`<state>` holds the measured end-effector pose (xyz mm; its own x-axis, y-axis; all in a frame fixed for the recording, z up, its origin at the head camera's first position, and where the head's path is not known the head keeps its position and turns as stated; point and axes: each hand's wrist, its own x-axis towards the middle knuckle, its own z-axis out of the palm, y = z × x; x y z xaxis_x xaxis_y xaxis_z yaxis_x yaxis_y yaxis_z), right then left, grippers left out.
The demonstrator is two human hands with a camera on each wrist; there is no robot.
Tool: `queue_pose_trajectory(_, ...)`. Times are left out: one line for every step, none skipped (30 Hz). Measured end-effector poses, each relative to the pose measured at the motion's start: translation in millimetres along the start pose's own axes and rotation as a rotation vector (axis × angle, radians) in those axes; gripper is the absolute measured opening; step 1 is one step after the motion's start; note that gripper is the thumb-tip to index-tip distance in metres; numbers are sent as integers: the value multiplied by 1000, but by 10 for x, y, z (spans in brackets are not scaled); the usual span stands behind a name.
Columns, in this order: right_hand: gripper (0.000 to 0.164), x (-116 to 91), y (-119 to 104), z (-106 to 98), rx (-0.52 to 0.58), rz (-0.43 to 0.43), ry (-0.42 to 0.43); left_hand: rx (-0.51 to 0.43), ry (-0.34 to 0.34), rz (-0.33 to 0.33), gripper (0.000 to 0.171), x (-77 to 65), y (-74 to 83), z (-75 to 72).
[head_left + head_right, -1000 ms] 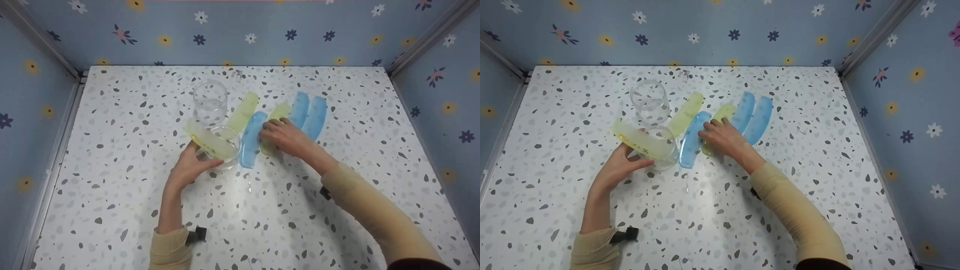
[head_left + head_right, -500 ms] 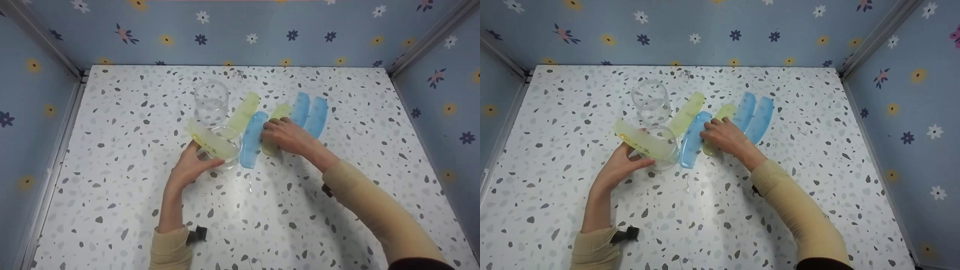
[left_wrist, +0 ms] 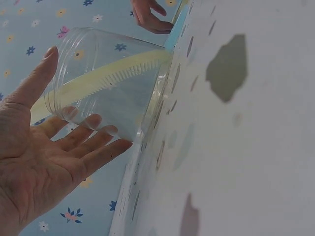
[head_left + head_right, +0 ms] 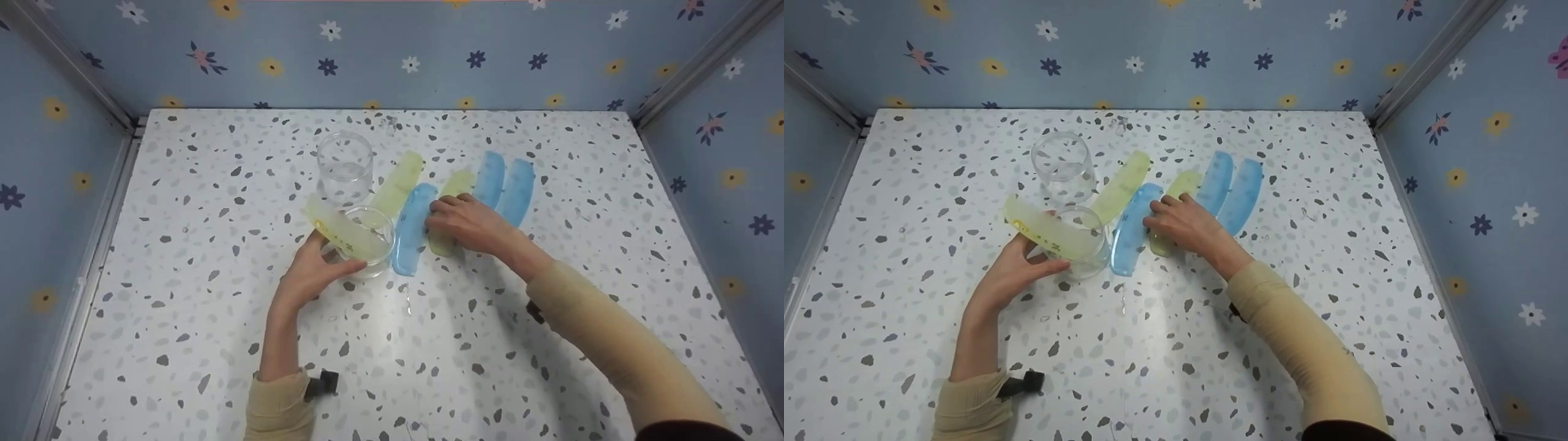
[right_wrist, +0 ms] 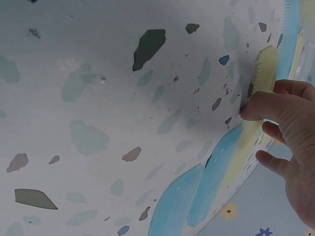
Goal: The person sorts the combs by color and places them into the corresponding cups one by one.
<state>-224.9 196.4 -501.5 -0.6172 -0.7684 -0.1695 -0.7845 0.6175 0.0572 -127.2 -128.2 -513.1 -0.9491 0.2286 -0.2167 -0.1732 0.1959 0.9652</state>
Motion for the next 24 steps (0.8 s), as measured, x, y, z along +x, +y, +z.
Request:
queue_pose_trajectory(41,-2,3,4,0,1,-1,-1,0,1,107,-1,-1,0)
queue_pose_trajectory(41,-5,7,7,1,1,-1,-1,0,2,107,0,-2,0)
queue_pose_trajectory(42,-7,11,9,2,3,-1,-5,0,2,107,0,-3,0)
queue_pose_trajectory(42,-12,15,11,1,3,2,-7,0,3,106,0,-3,0)
queue_pose_trajectory(43,-17,18,14,2,0,8,-10,0,3,106,-1,-3,-2)
queue_pose_trajectory(44,-22,22,16,2,-2,14,-10,1,3,106,0,-3,-2)
queue_pose_trajectory(46,-28,27,18,-1,-5,21,-12,0,5,107,2,-4,-3)
queue_pose_trajectory(47,-34,32,18,-1,-7,29,-12,-1,5,107,2,-4,-4)
queue_pose_trajectory(47,-40,35,18,-3,-10,40,-13,-2,5,107,2,-4,-5)
queue_pose_trajectory(48,-45,38,18,-5,-15,52,-14,-4,4,108,3,-6,-6)
queue_pose_trajectory(49,-49,40,19,-5,-21,64,-12,-4,3,108,3,-9,-7)
queue_pose_trajectory(49,-53,43,18,-10,-25,76,-10,-5,2,108,3,-11,-8)
queue_pose_trajectory(50,-56,45,17,-12,-30,88,-12,-5,1,108,2,-14,-10)
queue_pose_trajectory(50,-59,45,17,-11,-35,101,-13,-5,0,108,1,-15,-11)
queue_pose_trajectory(50,-61,46,17,-9,-40,112,-16,-6,-1,108,2,-17,-12)
queue_pose_trajectory(50,-65,48,16,-7,-43,122,-18,-6,0,108,2,-18,-11)
queue_pose_trajectory(50,-68,50,16,-5,-45,131,-19,-6,0,109,2,-18,-10)
queue_pose_trajectory(51,-71,52,15,-4,-46,142,-20,-5,-1,108,4,-18,-8)
queue_pose_trajectory(52,-75,55,14,-4,-47,153,-20,-3,1,108,7,-18,-6)
queue_pose_trajectory(53,-81,58,12,-5,-48,164,-18,-1,2,108,9,-17,-3)
queue_pose_trajectory(54,-86,62,10,-3,-48,176,-16,-2,4,107,12,-17,-1)
queue_pose_trajectory(56,-92,65,8,0,-47,189,-14,-2,8,106,15,-16,0)
queue_pose_trajectory(57,-98,70,6,4,-45,202,-10,0,8,106,17,-15,2)
queue_pose_trajectory(58,-105,73,2,11,-43,215,-8,2,10,105,20,-14,5)
